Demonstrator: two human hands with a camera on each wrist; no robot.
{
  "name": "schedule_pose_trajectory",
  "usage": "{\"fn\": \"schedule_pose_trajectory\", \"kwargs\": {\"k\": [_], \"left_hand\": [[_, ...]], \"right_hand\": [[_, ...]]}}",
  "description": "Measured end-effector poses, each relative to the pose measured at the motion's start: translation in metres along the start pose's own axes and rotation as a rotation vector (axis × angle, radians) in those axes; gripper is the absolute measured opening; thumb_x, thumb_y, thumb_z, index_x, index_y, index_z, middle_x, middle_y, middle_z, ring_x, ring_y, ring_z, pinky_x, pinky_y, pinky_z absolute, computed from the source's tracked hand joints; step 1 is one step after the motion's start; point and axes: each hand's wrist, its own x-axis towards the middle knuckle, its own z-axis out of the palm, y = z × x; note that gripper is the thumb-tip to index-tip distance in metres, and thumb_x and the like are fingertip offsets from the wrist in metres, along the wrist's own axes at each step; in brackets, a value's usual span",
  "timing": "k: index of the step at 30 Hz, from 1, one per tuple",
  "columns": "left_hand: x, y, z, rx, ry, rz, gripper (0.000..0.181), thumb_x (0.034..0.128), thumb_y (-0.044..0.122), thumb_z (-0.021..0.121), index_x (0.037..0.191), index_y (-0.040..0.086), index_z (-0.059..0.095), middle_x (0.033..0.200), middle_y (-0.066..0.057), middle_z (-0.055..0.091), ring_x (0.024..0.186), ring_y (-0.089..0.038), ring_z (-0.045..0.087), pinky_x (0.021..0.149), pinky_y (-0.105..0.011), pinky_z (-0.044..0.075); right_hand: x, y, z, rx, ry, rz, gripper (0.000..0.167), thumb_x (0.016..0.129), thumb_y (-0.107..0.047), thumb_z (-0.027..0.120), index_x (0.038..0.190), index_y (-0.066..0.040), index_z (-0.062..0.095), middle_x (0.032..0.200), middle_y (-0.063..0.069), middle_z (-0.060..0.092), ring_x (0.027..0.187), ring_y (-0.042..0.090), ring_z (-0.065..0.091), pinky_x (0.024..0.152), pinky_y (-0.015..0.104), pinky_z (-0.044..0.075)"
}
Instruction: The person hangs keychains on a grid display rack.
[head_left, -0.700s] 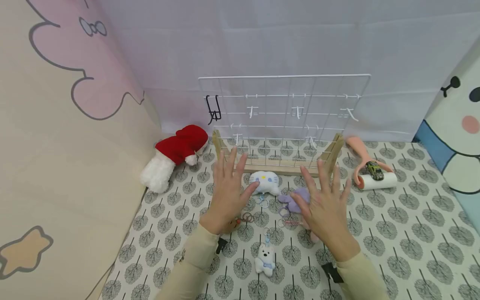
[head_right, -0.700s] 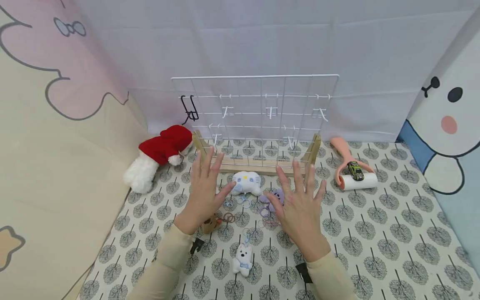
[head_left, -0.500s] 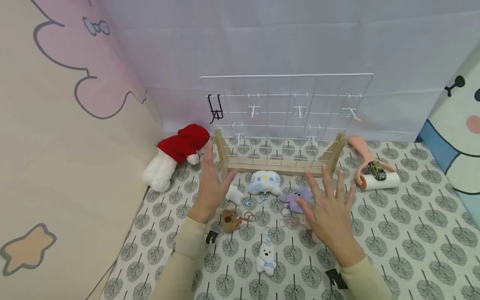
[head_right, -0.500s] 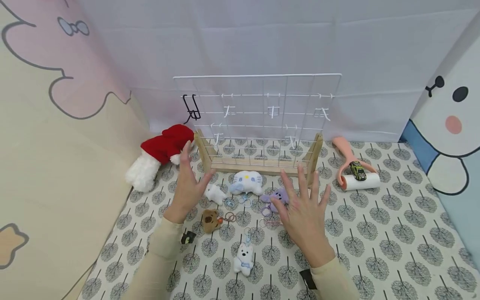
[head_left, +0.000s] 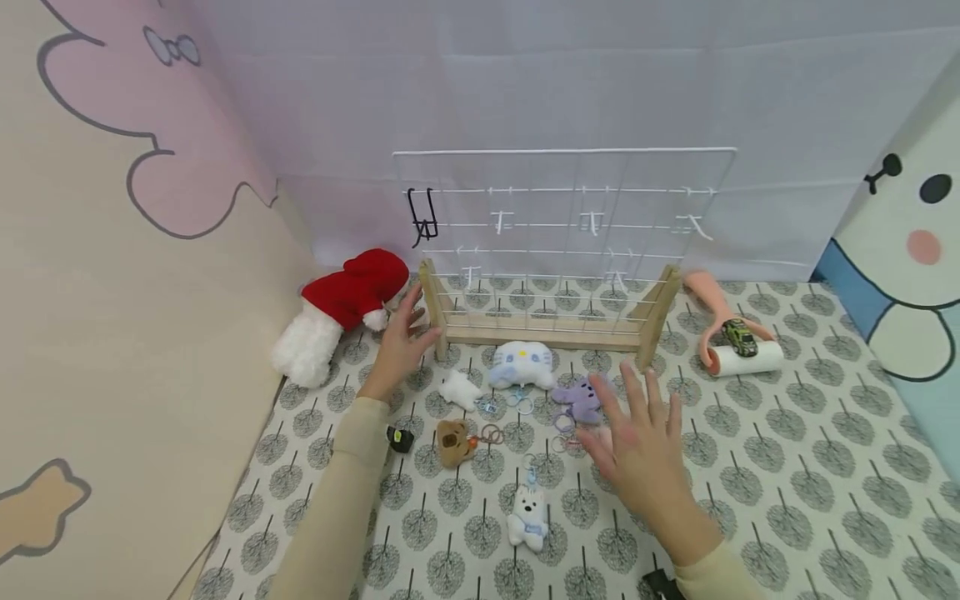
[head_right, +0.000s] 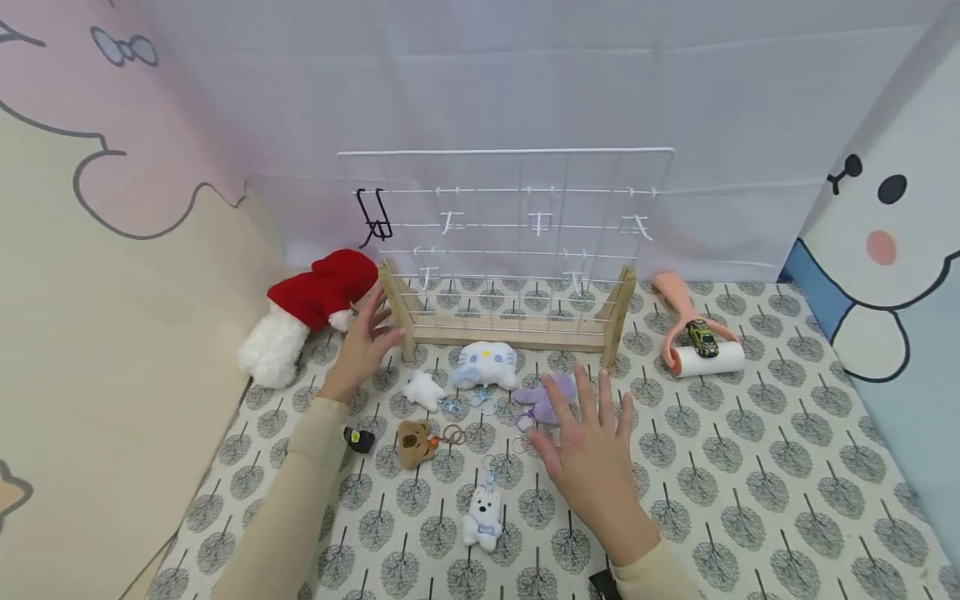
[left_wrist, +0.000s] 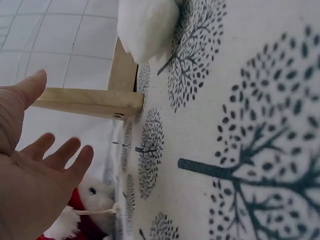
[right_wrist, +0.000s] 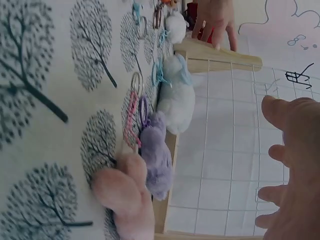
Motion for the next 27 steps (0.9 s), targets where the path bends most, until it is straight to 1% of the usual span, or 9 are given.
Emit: {"fn": "schedule_pose_trajectory", "kwargs": {"k": [5, 8, 11, 14, 17, 20, 22, 25, 27], "left_hand": [[0.001, -0.013, -0.002, -0.162, -0.078, -0.070, 0.087, 0.1040, 0.005, 0.067, 0.171, 0.032, 0.019, 0.174, -0.008, 0.026, 0.149, -0.040, 0.044, 0.115, -0.055, 0.044], [0.001, -0.017, 0.000, -0.186, -0.114, -0.104, 0.085, 0.1046, 0.006, 0.066, 0.171, 0.032, 0.019, 0.173, -0.013, 0.027, 0.148, -0.041, 0.045, 0.114, -0.054, 0.045], [0.002, -0.021, 0.002, -0.173, -0.127, -0.123, 0.084, 0.1050, 0.009, 0.067, 0.171, 0.032, 0.020, 0.172, -0.013, 0.028, 0.149, -0.040, 0.044, 0.117, -0.053, 0.043], [0.005, -0.023, 0.002, -0.158, -0.129, -0.119, 0.082, 0.1052, 0.011, 0.067, 0.170, 0.034, 0.022, 0.172, -0.010, 0.030, 0.150, -0.037, 0.044, 0.118, -0.050, 0.042], [0.007, -0.024, 0.001, -0.161, -0.136, -0.109, 0.081, 0.1054, 0.010, 0.066, 0.170, 0.031, 0.023, 0.172, -0.010, 0.030, 0.149, -0.038, 0.044, 0.118, -0.051, 0.042], [0.003, -0.025, 0.001, -0.166, -0.143, -0.131, 0.081, 0.1056, 0.011, 0.066, 0.170, 0.029, 0.022, 0.173, -0.009, 0.029, 0.151, -0.038, 0.042, 0.120, -0.050, 0.040], [0.000, -0.026, 0.002, -0.177, -0.147, -0.142, 0.080, 0.1060, 0.011, 0.065, 0.171, 0.027, 0.021, 0.173, -0.008, 0.028, 0.152, -0.037, 0.040, 0.121, -0.050, 0.038], [-0.001, -0.029, 0.004, -0.196, -0.149, -0.142, 0.078, 0.1067, 0.012, 0.064, 0.171, 0.025, 0.021, 0.174, -0.007, 0.027, 0.153, -0.036, 0.039, 0.124, -0.049, 0.034], [-0.002, -0.031, 0.004, -0.196, -0.148, -0.141, 0.078, 0.1069, 0.013, 0.064, 0.171, 0.025, 0.021, 0.173, -0.009, 0.029, 0.153, -0.036, 0.039, 0.124, -0.049, 0.033]], "right_hand": [[-0.005, -0.010, 0.017, 0.131, 0.070, -0.088, 0.078, 0.088, -0.027, 0.085, 0.155, -0.008, 0.050, 0.162, 0.031, 0.037, 0.147, 0.057, 0.034, 0.115, 0.077, 0.028], [-0.007, -0.015, 0.028, 0.197, 0.063, -0.104, 0.078, 0.086, -0.021, 0.087, 0.154, -0.004, 0.051, 0.160, 0.029, 0.042, 0.141, 0.054, 0.045, 0.110, 0.070, 0.042], [-0.004, -0.020, 0.036, 0.253, 0.022, -0.074, 0.076, 0.088, -0.017, 0.087, 0.154, -0.003, 0.051, 0.155, 0.026, 0.049, 0.135, 0.049, 0.054, 0.105, 0.064, 0.050], [0.002, -0.026, 0.043, 0.282, -0.019, -0.030, 0.069, 0.089, -0.014, 0.085, 0.150, 0.000, 0.055, 0.141, 0.024, 0.062, 0.122, 0.043, 0.065, 0.101, 0.059, 0.054], [0.007, -0.032, 0.049, 0.288, -0.085, 0.037, 0.054, 0.089, -0.012, 0.085, 0.138, 0.000, 0.065, 0.118, 0.019, 0.073, 0.101, 0.034, 0.072, 0.089, 0.052, 0.060], [0.005, -0.034, 0.060, 0.277, -0.162, 0.093, 0.039, 0.088, -0.011, 0.085, 0.124, -0.001, 0.073, 0.100, 0.011, 0.075, 0.086, 0.023, 0.071, 0.078, 0.040, 0.061], [0.003, -0.034, 0.067, 0.272, -0.205, 0.126, 0.032, 0.087, -0.012, 0.086, 0.117, -0.003, 0.077, 0.091, 0.003, 0.073, 0.080, 0.014, 0.066, 0.073, 0.033, 0.059], [-0.001, -0.031, 0.077, 0.275, -0.228, 0.137, 0.025, 0.087, -0.013, 0.086, 0.110, -0.006, 0.080, 0.084, -0.004, 0.067, 0.074, 0.008, 0.059, 0.068, 0.026, 0.053], [-0.004, -0.030, 0.082, 0.283, -0.228, 0.142, 0.023, 0.086, -0.014, 0.087, 0.107, -0.008, 0.081, 0.083, -0.007, 0.065, 0.074, 0.006, 0.057, 0.068, 0.026, 0.051]]}}
